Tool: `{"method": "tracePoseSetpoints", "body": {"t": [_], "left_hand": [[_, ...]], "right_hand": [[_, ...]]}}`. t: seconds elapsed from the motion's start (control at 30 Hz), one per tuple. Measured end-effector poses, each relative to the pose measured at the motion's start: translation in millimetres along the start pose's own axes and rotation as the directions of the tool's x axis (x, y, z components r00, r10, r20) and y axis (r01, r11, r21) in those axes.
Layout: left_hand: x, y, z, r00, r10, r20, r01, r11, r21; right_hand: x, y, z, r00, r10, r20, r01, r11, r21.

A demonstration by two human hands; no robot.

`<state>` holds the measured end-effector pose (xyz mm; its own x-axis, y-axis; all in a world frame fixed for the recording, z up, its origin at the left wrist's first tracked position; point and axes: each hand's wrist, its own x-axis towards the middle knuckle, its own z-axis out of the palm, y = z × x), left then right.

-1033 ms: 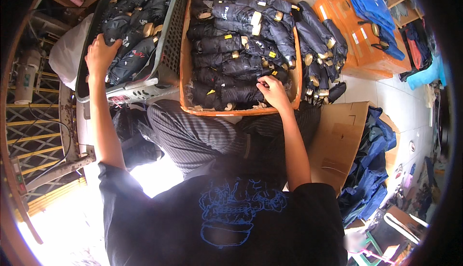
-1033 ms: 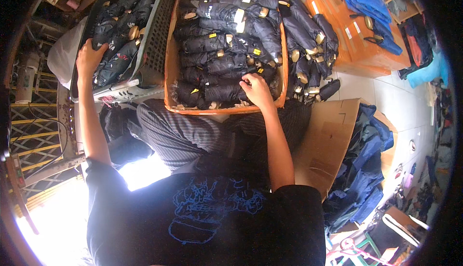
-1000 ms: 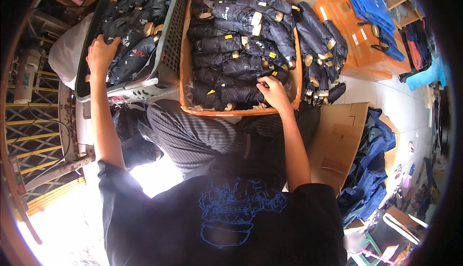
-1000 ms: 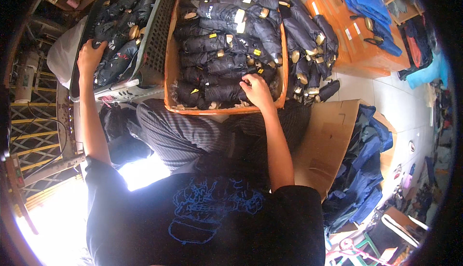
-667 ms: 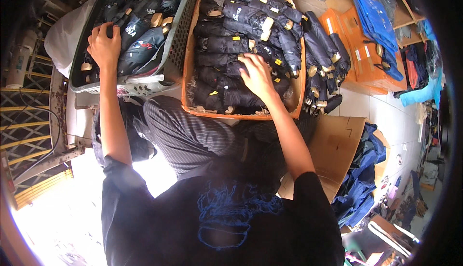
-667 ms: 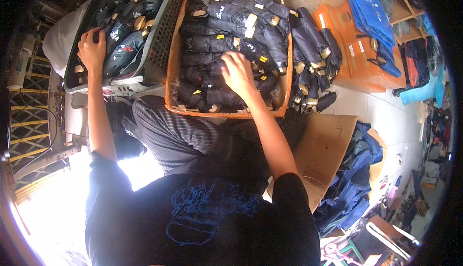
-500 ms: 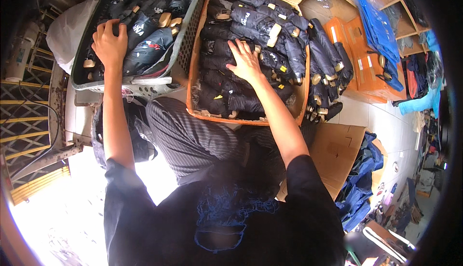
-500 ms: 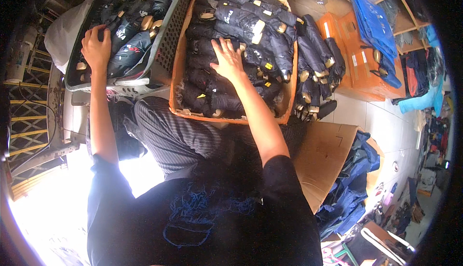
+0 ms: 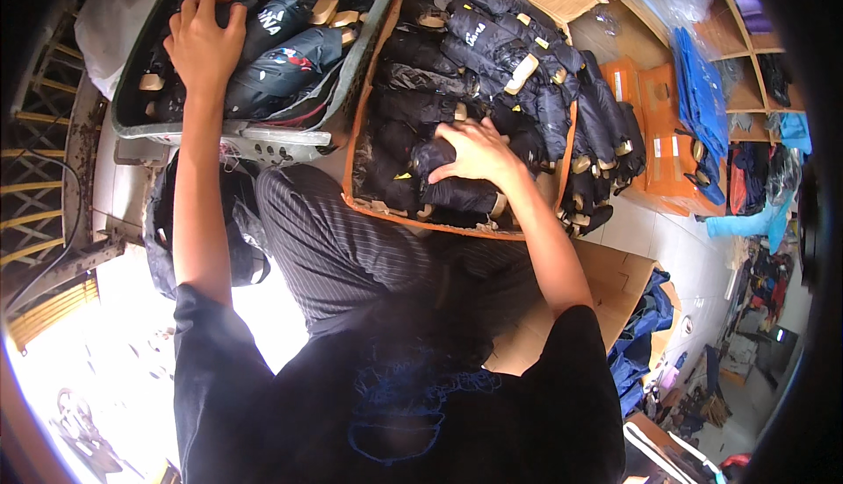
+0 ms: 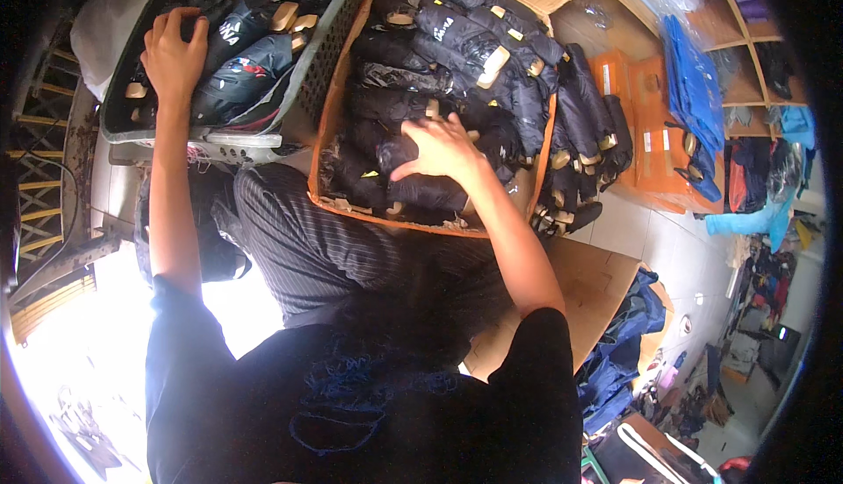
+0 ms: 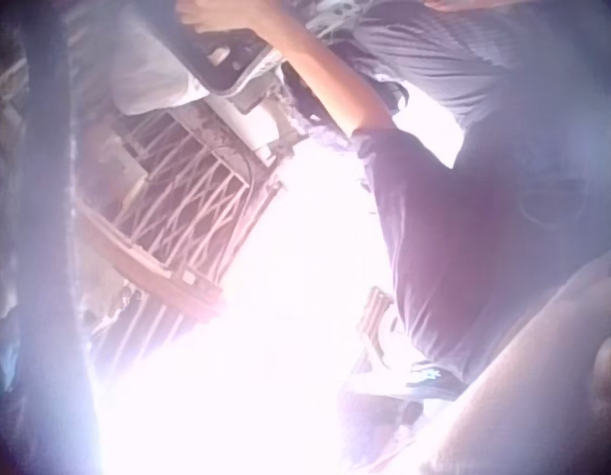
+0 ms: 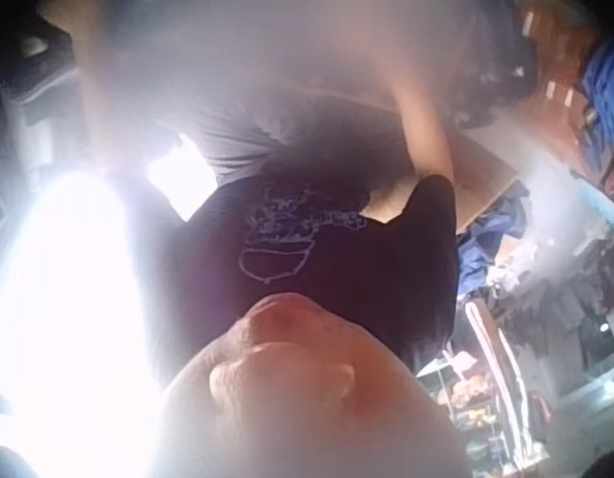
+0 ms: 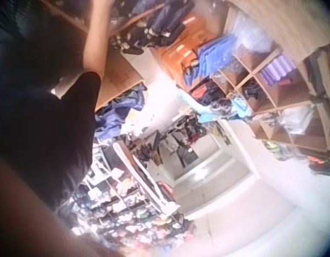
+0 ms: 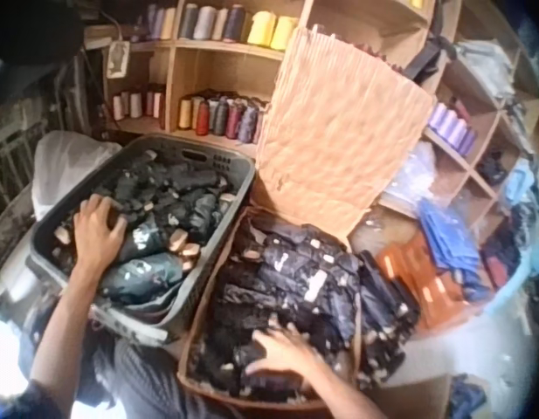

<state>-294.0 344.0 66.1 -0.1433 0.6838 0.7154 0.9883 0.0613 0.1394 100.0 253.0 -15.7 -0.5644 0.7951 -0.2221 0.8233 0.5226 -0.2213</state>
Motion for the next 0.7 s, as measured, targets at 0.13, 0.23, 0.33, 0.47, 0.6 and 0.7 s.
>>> {"method": "tracePoseSetpoints", "body": {"t": [0.13, 0.23, 0.33, 0.47, 0.6, 0.7], "left_hand": [[-1, -5, -4, 1.000, 0.000, 0.020, -0.001, 0.999, 0.051], [0, 0, -2, 0.999, -0.007, 0.042, 0.005, 1.000, 0.031], [0, 7, -1, 0.999, -0.005, 0.046, 0.004, 0.999, 0.033], [0, 9, -4, 0.999, 0.007, 0.038, -0.008, 0.999, 0.037], [0, 7, -6, 1.000, 0.022, -0.006, -0.022, 0.999, 0.037], [0, 8, -5, 1.000, 0.027, -0.010, -0.027, 0.999, 0.041]], "right_hand": [[37, 13, -17, 0.939, 0.224, 0.260, -0.307, 0.886, 0.347], [59, 48, 25, 0.930, 0.283, -0.234, -0.235, 0.949, 0.211], [81, 71, 45, 0.929, 0.238, -0.284, -0.194, 0.966, 0.174], [95, 68, 55, 0.885, 0.290, -0.364, -0.288, 0.956, 0.060], [99, 54, 57, 0.869, 0.356, -0.344, -0.372, 0.928, 0.022], [104, 43, 48, 0.858, 0.373, -0.353, -0.401, 0.916, -0.006]]}}
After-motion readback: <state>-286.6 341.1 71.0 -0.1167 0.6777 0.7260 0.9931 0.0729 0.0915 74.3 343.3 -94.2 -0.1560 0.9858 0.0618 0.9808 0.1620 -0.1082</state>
